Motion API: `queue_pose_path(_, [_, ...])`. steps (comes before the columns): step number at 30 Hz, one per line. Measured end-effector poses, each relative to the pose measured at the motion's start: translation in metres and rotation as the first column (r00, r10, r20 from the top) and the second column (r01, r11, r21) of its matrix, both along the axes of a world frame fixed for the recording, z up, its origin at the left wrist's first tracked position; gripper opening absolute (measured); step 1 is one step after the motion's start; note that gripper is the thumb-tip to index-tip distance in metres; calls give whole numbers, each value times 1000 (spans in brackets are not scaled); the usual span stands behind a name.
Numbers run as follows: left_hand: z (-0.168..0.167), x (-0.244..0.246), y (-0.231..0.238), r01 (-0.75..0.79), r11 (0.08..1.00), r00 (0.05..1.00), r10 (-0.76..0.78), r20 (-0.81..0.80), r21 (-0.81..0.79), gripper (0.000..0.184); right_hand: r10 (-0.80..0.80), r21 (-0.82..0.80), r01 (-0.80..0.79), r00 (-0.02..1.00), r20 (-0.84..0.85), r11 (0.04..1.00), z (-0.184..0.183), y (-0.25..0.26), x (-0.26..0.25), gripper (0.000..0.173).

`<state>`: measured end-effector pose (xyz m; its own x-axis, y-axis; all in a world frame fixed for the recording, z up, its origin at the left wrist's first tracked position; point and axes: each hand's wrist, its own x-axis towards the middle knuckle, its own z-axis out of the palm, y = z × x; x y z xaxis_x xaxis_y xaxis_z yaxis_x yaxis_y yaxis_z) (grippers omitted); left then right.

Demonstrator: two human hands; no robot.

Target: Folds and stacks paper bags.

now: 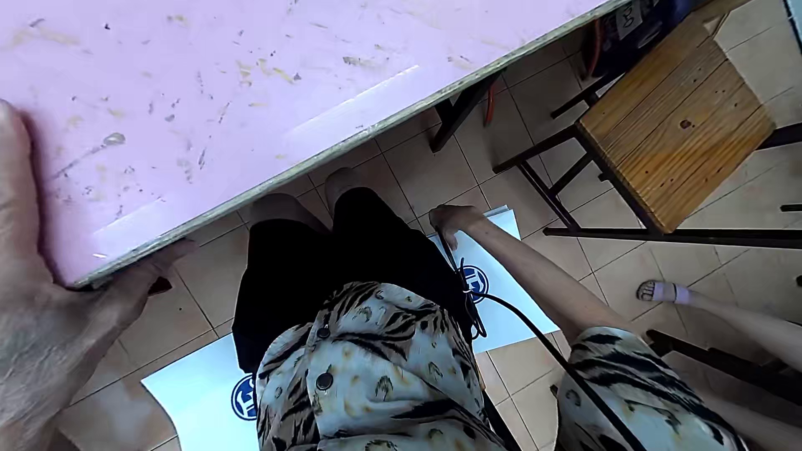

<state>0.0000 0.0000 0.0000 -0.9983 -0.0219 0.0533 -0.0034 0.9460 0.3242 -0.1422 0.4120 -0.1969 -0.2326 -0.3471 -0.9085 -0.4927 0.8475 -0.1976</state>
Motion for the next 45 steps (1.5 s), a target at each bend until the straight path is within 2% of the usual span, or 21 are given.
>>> queue_pose_path(3, [1,-3,12,-77,996,995,74,-66,-43,85,-82,50,82,997,-1,995,-16,-5,6,21])
queue_pose_path(5, [5,-9,27,-53,993,987,36,-155,-109,75,-140,61,141,990,-23,988,-9,-4,15,23])
queue_pose_path(8, [11,-12,40,-11,975,976,-38,-213,-220,70,-178,165,171,983,30,971,-10,-12,21,27])
queue_pose_path(10, [13,-19,49,14,981,971,-60,-232,-193,65,-211,212,194,976,60,958,-9,-18,21,29])
queue_pose_path(14, [34,-21,70,86,985,969,-118,-217,-148,68,-205,203,201,979,-2,958,2,-19,26,27])
queue_pose_path(20, [43,-16,73,162,969,970,-191,-150,-188,69,-172,285,184,983,-68,941,14,-5,36,47])
queue_pose_path(23, [43,-16,71,206,964,962,-231,-144,-170,70,-244,367,265,964,-104,892,41,-1,46,52])
queue_pose_path(26, [44,-16,70,220,962,961,-243,-135,-163,71,-372,339,439,895,-246,832,62,42,62,51])
queue_pose_path(30, [42,-18,70,228,962,956,-251,-154,-153,72,-556,264,679,722,-411,685,123,96,86,57])
queue_pose_path(33, [41,-19,72,210,969,955,-232,-182,-131,74,-589,149,789,555,-588,596,189,130,111,48])
queue_pose_path(36, [41,-22,76,183,978,961,-200,-191,-103,75,-559,-62,862,271,-784,504,260,153,139,44])
queue_pose_path(39, [38,-28,77,171,982,959,-184,-214,-81,76,-448,-286,843,-60,-892,456,323,152,156,42])
queue_pose_path(42, [33,-31,78,155,984,960,-172,-221,-90,74,-286,-465,748,-369,-884,473,371,133,169,40])
queue_pose_path(44, [29,-31,78,140,987,957,-156,-244,-79,72,-218,-528,633,-503,-837,566,390,121,175,33])
queue_pose_path(45, [27,-32,78,136,988,953,-150,-264,-70,72,-180,-519,562,-547,-817,644,394,119,178,28])
